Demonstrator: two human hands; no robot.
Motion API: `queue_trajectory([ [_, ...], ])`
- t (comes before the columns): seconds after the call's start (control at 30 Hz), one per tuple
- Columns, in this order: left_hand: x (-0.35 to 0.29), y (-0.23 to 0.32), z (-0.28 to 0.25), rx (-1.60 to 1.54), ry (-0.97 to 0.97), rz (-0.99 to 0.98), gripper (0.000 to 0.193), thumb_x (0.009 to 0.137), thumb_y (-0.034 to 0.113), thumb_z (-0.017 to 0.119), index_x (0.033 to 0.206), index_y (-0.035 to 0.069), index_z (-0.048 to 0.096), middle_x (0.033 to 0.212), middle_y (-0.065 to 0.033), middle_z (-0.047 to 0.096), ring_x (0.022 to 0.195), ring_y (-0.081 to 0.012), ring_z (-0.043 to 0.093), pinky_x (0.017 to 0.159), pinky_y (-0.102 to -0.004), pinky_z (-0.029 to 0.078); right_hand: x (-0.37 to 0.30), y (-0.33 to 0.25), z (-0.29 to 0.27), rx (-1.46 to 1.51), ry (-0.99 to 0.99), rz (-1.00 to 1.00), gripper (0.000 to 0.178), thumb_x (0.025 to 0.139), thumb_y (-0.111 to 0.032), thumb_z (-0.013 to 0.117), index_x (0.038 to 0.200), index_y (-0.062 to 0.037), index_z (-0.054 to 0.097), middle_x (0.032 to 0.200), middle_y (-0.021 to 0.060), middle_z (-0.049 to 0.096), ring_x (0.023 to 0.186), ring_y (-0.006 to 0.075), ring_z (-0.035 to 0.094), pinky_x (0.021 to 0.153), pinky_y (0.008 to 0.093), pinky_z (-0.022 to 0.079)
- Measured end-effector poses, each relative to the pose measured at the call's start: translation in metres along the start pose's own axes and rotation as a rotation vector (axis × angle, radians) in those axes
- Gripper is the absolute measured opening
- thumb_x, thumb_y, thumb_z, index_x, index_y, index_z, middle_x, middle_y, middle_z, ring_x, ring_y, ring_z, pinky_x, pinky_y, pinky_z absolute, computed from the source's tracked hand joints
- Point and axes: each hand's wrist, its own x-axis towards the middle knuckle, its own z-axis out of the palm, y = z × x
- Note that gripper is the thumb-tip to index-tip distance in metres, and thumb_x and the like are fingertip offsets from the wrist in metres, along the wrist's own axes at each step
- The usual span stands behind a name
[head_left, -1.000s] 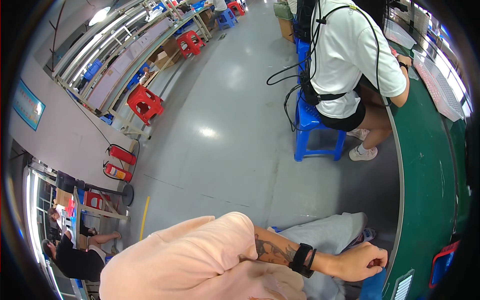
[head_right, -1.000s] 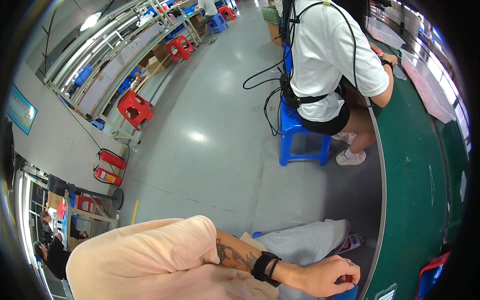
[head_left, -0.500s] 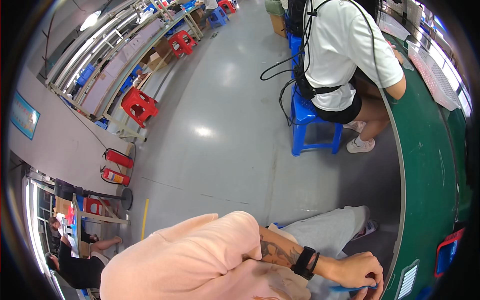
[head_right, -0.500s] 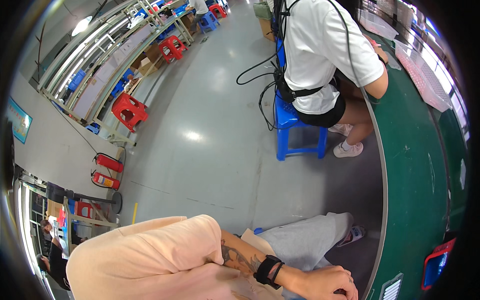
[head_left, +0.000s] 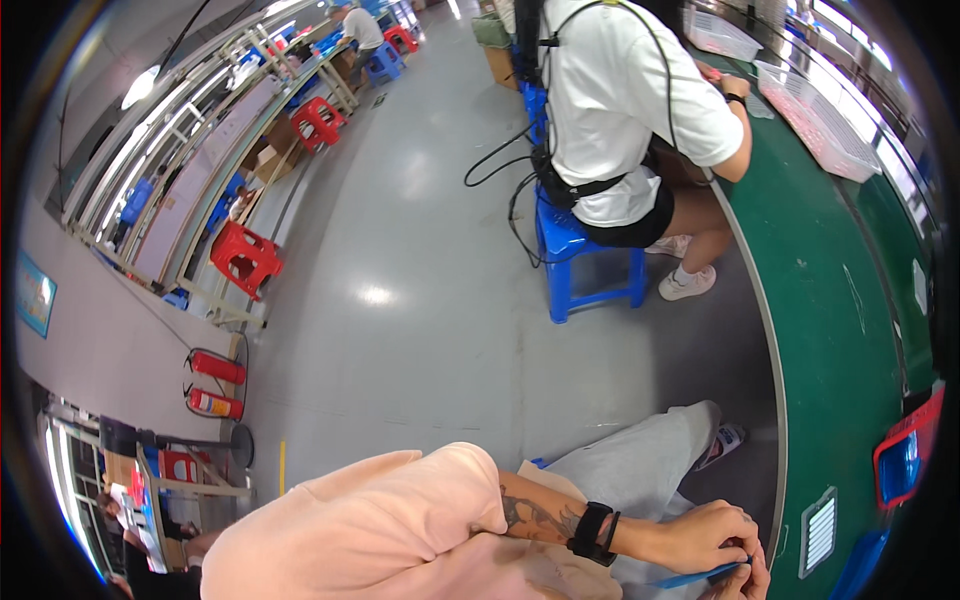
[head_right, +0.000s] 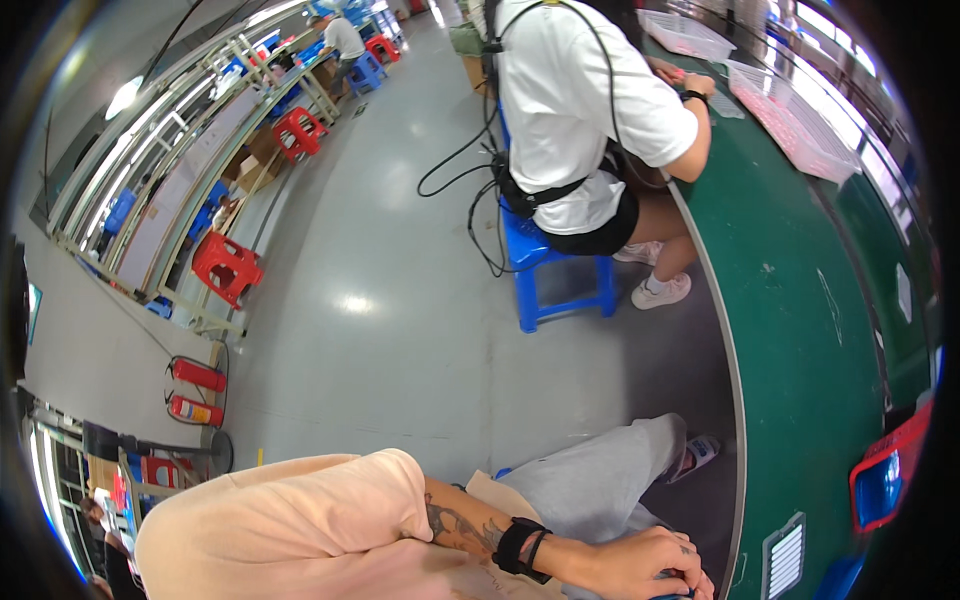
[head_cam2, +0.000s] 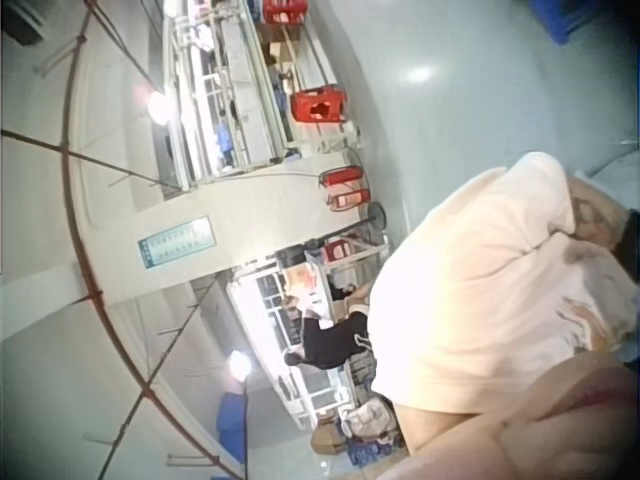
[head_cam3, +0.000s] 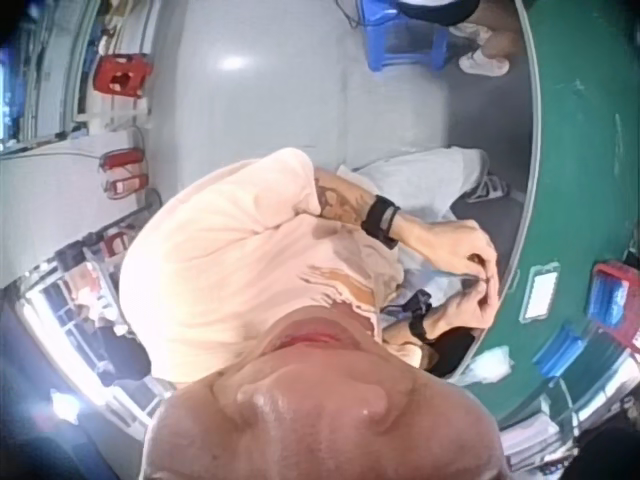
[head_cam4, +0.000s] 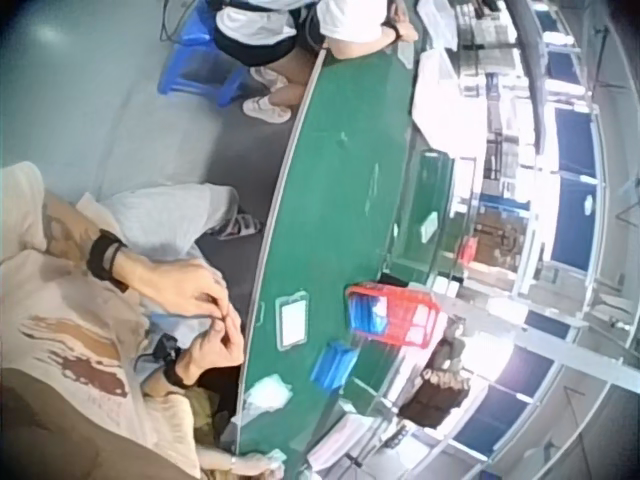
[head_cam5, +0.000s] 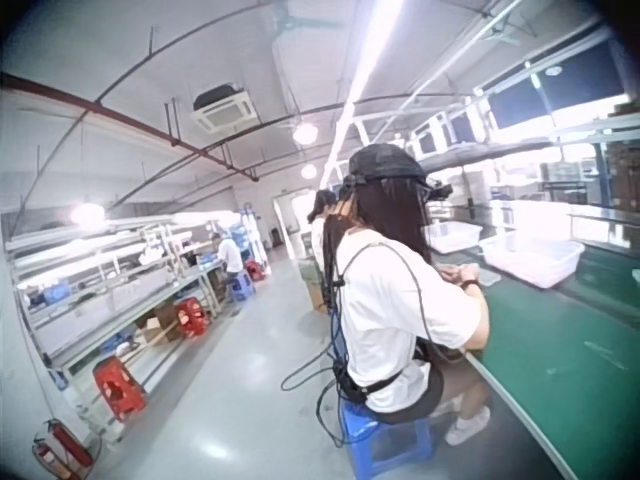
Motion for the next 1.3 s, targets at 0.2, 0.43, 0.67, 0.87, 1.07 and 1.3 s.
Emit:
queue_trajectory([
  [0.2,0.003,-0.010,-0.014,0.294,0.065,0.292,0.008,0.088,0.010,0.064,0.089,0.003,0.067,0.088,-0.0100,0.066,0.088,-0.0260,0.063,0.076,-0.0365,0.052,-0.022,0.006,-0.030,0.011,0.107,-0.018,0.013,0.085,-0.011,0.059,0.087,0.0002,0.065,0.096,0.0222,0.069,0.088,0.0289,0.068,0.086,0.0429,0.053],
  [0.43,-0.003,0.002,-0.114,0.409,0.254,0.006,0.005,0.086,-0.003,0.060,0.087,0.001,0.062,0.084,-0.0058,0.061,0.077,-0.0118,0.056,0.069,-0.0251,0.044,0.030,-0.032,-0.141,-0.169,0.273,0.375,0.011,0.089,-0.008,0.065,0.085,0.0021,0.065,0.082,0.0094,0.072,0.072,0.0114,0.064,0.065,0.0252,0.051],
  [0.67,-0.003,0.011,-0.084,0.700,-0.155,0.150,0.016,0.069,-0.007,0.065,0.082,0.003,0.063,0.076,-0.0106,0.062,0.071,-0.0243,0.058,0.068,-0.0318,0.045,0.007,0.017,-0.221,-1.109,0.443,0.417,0.018,0.081,-0.011,0.067,0.097,-0.0030,0.066,0.085,0.0117,0.068,0.076,0.0256,0.065,0.069,0.0364,0.051],
  [0.87,0.015,0.026,-0.047,0.584,-0.317,0.226,0.016,0.063,-0.004,0.069,0.077,0.005,0.066,0.075,-0.0067,0.064,0.069,-0.0254,0.059,0.067,-0.0341,0.044,-0.013,0.044,-0.228,-1.502,0.645,0.141,0.029,0.081,-0.028,0.072,0.093,-0.0042,0.061,0.103,0.0157,0.065,0.095,0.0348,0.061,0.074,0.0419,0.048],
  [1.07,0.037,0.025,-0.029,0.455,-0.434,0.284,0.014,0.065,-0.004,0.068,0.077,0.003,0.065,0.074,-0.0068,0.065,0.067,-0.0218,0.059,0.064,-0.0321,0.045,-0.006,0.027,-0.211,-1.246,0.328,0.580,0.049,0.071,-0.041,0.078,0.099,-0.0039,0.062,0.102,0.0161,0.064,0.094,0.0371,0.060,0.076,0.0441,0.048],
  [1.3,0.053,0.025,-0.017,0.359,-0.423,0.240,0.018,0.063,-0.008,0.068,0.076,0.003,0.065,0.074,-0.0063,0.065,0.066,-0.0210,0.059,0.063,-0.0303,0.044,-0.018,-0.014,-0.202,-1.225,0.395,0.194,0.090,0.063,-0.057,0.080,0.127,0.0014,0.056,0.125,0.0246,0.056,0.117,0.0385,0.053,0.095,0.0444,0.045],
])
